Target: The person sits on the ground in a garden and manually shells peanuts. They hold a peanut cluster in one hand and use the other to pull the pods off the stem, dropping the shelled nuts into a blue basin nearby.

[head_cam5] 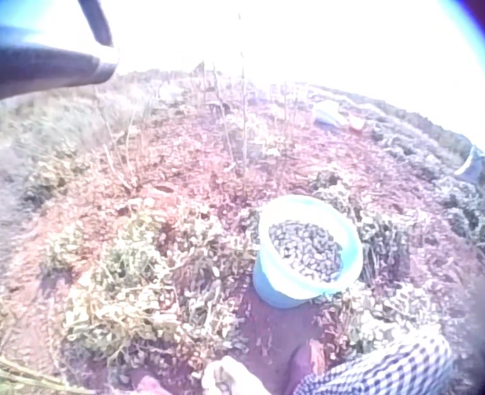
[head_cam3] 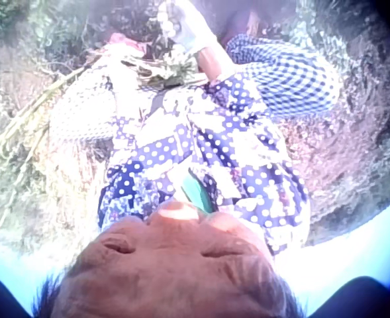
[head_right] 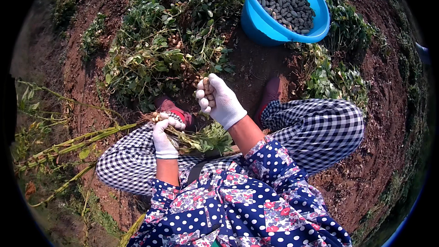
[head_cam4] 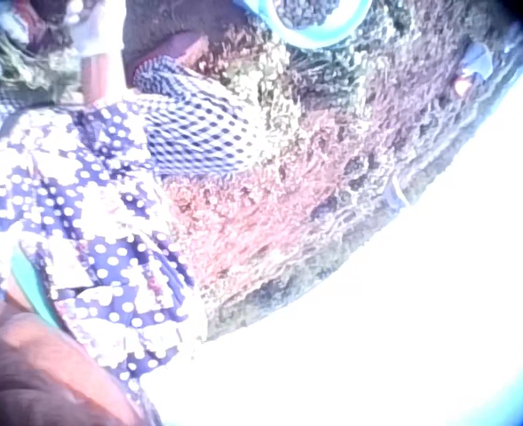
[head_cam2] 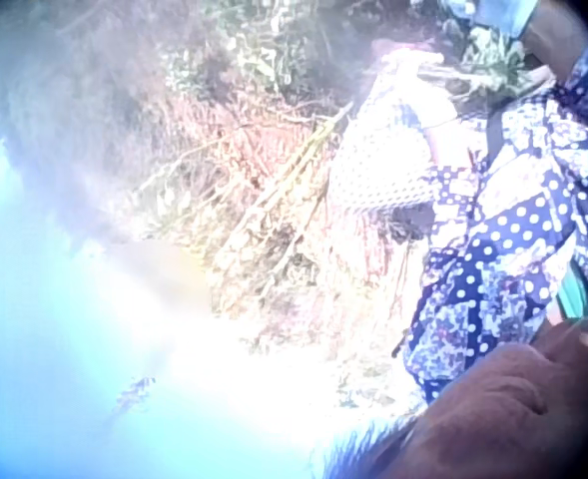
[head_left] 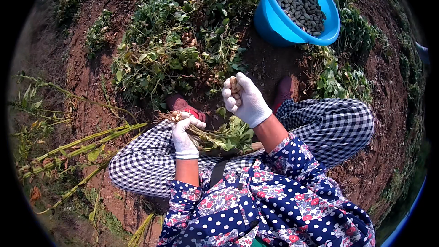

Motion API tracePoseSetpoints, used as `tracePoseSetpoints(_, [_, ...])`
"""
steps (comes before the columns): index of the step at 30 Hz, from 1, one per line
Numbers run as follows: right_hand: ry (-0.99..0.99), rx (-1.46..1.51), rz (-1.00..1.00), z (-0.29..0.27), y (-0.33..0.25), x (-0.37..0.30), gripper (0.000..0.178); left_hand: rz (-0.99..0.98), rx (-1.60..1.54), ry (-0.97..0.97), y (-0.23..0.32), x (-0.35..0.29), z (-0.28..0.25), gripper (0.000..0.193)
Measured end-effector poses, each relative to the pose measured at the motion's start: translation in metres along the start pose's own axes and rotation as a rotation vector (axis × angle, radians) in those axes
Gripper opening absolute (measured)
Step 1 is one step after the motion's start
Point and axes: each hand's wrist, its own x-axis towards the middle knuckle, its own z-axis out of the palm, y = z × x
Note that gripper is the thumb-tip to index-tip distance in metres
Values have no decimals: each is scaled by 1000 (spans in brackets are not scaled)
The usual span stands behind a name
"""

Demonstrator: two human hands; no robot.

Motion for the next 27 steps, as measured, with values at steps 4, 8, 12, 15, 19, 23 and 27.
tracePoseSetpoints(4, [-2, 218, -474, -1, -129, 13, 33, 21, -31, -162, -12, -1, -1, 23])
tracePoseSetpoints(8, [169, 510, -910, -8, -229, 13, 47, 29, -61, -291, -11, -3, -1, 23])
tracePoseSetpoints(12, [288, 158, -924, -7, -181, 5, 62, -25, -157, -455, -3, -2, 0, 28])
tracePoseSetpoints(15, [107, -326, -518, -4, -71, -2, 47, 47, -100, -410, -1, -1, 2, 32])
tracePoseSetpoints(19, [-124, -1562, -202, -6, 54, -26, 86, 99, -65, -330, -1, -2, 4, 32])
tracePoseSetpoints(23, [-187, -1853, -44, -13, 78, -29, 39, 95, -187, -437, -6, 2, 2, 34])
tracePoseSetpoints(27, [-11, -2038, -334, -18, 79, -22, 21, -14, -31, -102, -14, 5, 1, 35])
